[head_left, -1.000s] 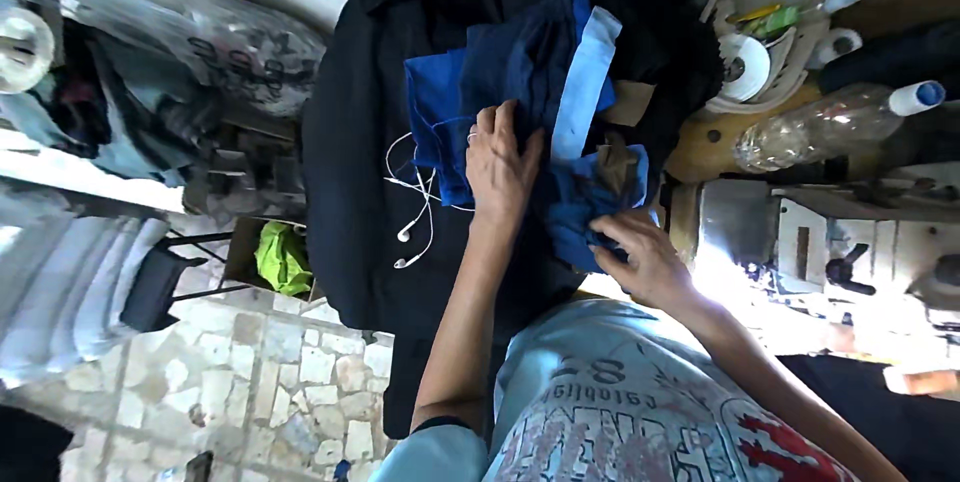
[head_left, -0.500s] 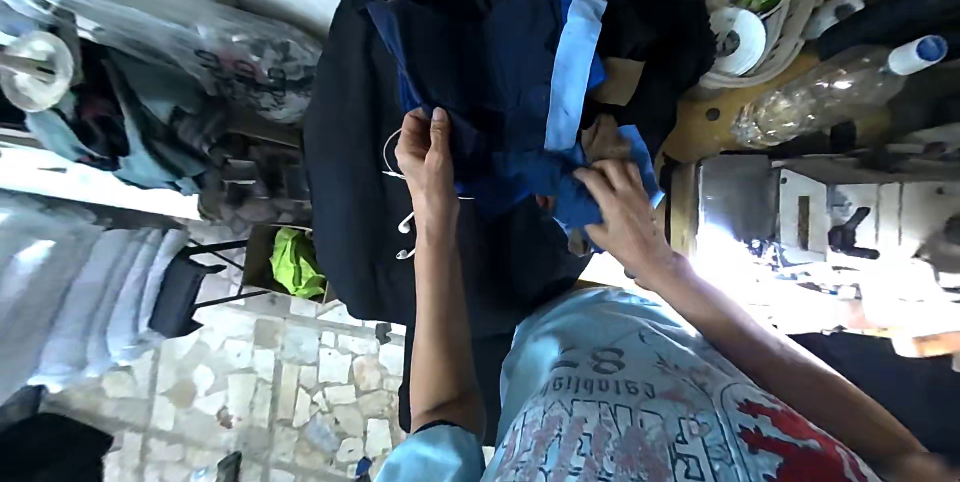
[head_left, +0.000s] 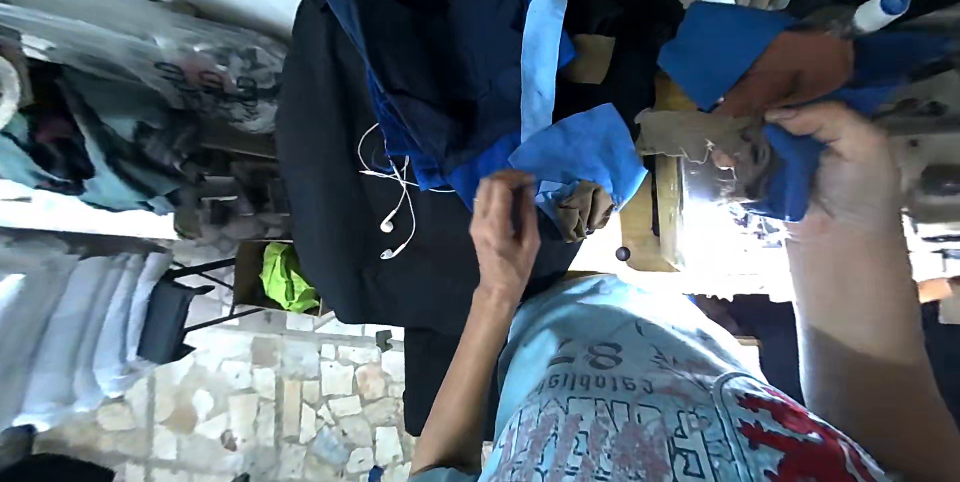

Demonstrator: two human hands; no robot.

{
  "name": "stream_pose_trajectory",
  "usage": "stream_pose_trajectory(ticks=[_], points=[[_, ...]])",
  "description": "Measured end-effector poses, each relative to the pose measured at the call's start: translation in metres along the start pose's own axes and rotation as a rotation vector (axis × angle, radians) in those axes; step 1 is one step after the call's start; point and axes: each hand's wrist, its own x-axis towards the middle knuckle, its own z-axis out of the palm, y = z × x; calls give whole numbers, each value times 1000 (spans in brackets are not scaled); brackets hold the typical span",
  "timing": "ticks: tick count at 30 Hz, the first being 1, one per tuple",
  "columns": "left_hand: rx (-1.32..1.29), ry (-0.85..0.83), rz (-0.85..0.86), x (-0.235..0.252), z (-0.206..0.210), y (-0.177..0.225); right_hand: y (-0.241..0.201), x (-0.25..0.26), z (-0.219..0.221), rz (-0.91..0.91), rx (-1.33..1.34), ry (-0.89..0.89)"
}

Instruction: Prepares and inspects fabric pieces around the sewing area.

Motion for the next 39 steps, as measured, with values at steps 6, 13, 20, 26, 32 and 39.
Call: stream_pose_trajectory(ticks=[6, 13, 20, 26, 32, 39], points=[[279, -270, 94, -33, 44, -7, 13, -10, -4, 30, 52, -32], [-626, -11, -478, -13, 8, 10, 16, -21, -20, 154, 31, 49], [-707, -264, -362, -14, 29, 81, 53, -47, -31, 255, 16, -443], [-496, -423, -201, -24, 65, 114, 65, -55, -60, 296, 79, -188], [329, -466, 30, -12, 65, 26, 56, -59, -69, 431, 98, 18], [325, -218, 123, -25, 77, 1, 6, -109, -85, 209, 339, -167]])
